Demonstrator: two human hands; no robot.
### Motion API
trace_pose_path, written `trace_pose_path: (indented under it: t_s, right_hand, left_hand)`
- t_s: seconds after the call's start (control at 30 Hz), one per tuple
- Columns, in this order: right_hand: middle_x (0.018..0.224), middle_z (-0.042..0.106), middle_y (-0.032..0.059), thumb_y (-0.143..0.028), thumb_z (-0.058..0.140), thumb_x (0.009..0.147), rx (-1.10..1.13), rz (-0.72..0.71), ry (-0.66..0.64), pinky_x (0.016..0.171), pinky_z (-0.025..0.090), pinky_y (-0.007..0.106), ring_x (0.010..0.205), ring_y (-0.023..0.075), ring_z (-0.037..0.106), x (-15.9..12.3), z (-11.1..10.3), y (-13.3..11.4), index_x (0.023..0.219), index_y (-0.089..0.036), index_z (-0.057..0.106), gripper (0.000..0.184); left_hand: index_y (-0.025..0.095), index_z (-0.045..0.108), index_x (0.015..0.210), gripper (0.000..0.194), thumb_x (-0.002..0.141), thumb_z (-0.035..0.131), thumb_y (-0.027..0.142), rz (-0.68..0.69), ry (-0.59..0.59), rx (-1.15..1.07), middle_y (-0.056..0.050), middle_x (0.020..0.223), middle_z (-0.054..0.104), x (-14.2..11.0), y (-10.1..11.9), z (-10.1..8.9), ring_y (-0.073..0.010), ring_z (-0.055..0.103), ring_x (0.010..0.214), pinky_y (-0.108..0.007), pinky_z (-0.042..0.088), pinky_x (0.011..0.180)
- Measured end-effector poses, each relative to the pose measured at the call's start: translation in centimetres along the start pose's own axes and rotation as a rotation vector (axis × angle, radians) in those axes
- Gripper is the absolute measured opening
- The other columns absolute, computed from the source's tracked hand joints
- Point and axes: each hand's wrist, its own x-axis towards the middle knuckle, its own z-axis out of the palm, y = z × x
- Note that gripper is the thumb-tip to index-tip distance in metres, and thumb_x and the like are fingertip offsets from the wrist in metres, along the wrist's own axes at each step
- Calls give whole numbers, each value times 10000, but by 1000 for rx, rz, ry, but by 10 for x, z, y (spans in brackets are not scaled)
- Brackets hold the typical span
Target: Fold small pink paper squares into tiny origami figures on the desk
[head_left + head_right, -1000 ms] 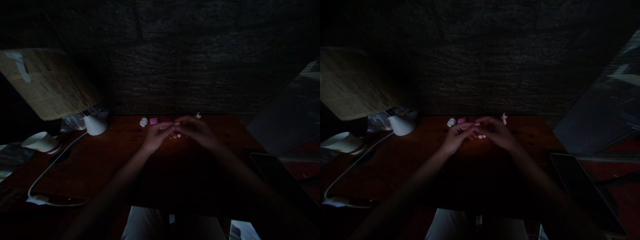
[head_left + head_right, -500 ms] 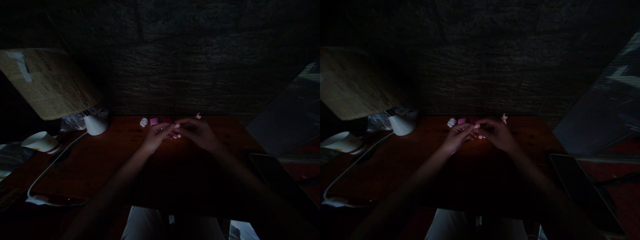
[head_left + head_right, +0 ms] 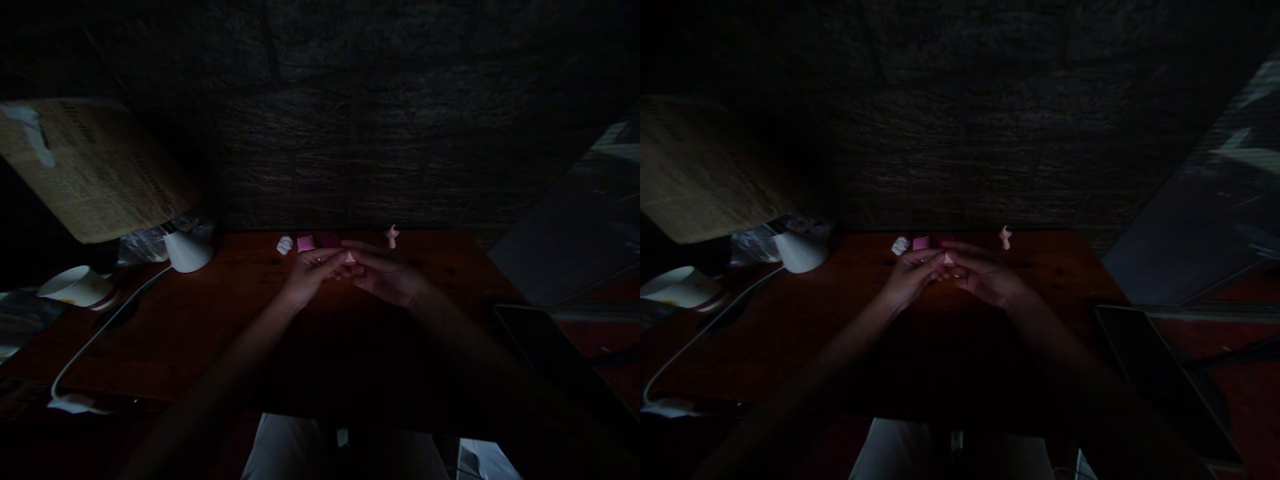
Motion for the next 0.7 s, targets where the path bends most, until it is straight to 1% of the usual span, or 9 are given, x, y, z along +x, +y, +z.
trace_pose_path:
  t_s: [0.1, 0.17, 0.27, 0.33, 0.4, 0.47, 0.6, 0.7]
  right_hand:
    - [942, 787, 6, -340, 906, 763, 28, 26, 0, 652, 522, 242, 832, 147, 709, -1, 4, 1, 1013, -284, 797, 279]
    - [922, 781, 6, -329, 924, 737, 74, 45, -5, 637, 508, 232, 817, 145, 698, 0, 6, 2, 1000, -271, 797, 298]
    - [861, 761, -2, -354, 954, 694, 166, 42, -62, 688, 521, 239, 784, 136, 669, 1, 8, 4, 959, -242, 793, 330]
    - [837, 748, -10, -400, 953, 703, 220, 24, -111, 741, 538, 253, 775, 130, 657, 1, 9, 5, 934, -237, 787, 328]
    - [838, 743, -16, -417, 941, 731, 240, 17, -140, 771, 545, 261, 783, 128, 653, 1, 8, 5, 950, -248, 786, 317]
    - [845, 743, -19, -402, 942, 738, 239, 23, -148, 765, 542, 254, 797, 125, 651, 1, 8, 6, 960, -255, 789, 307]
    - [819, 732, -33, -376, 970, 687, 278, 56, -149, 730, 527, 225, 777, 105, 639, 0, 10, 7, 875, -250, 787, 291]
    - [799, 728, -44, -362, 975, 673, 301, 84, -147, 723, 531, 227, 751, 101, 638, -1, 11, 6, 869, -253, 785, 294]
  left_hand:
    - [194, 852, 905, 338, 748, 892, 491, -2, 8, -20, -51, 743, 775, 0, -3, -2, -116, 664, 630, -246, 529, 619]
    - [199, 855, 893, 331, 738, 901, 488, -10, 12, -36, -44, 732, 770, 1, -5, -2, -110, 655, 625, -241, 521, 614]
    - [194, 856, 905, 362, 720, 909, 502, -11, 13, -72, -49, 752, 776, 0, -5, 1, -109, 649, 618, -245, 522, 606]
    - [193, 857, 943, 369, 735, 901, 494, 2, 2, -81, -56, 776, 784, -1, -3, 4, -109, 651, 617, -249, 531, 609]
    - [190, 857, 947, 352, 753, 889, 483, 18, -9, -73, -63, 787, 789, -1, -2, 6, -111, 656, 614, -255, 539, 611]
    - [191, 858, 900, 330, 752, 889, 485, 33, -5, -63, -63, 767, 786, -2, 0, 7, -114, 657, 604, -256, 538, 598]
    - [208, 858, 844, 306, 734, 897, 491, 46, 10, -44, -60, 746, 785, -4, 0, 7, -120, 652, 592, -262, 532, 579]
    - [210, 856, 818, 296, 751, 884, 497, 62, -20, -29, -57, 724, 779, -5, 1, 8, -122, 654, 579, -270, 540, 587]
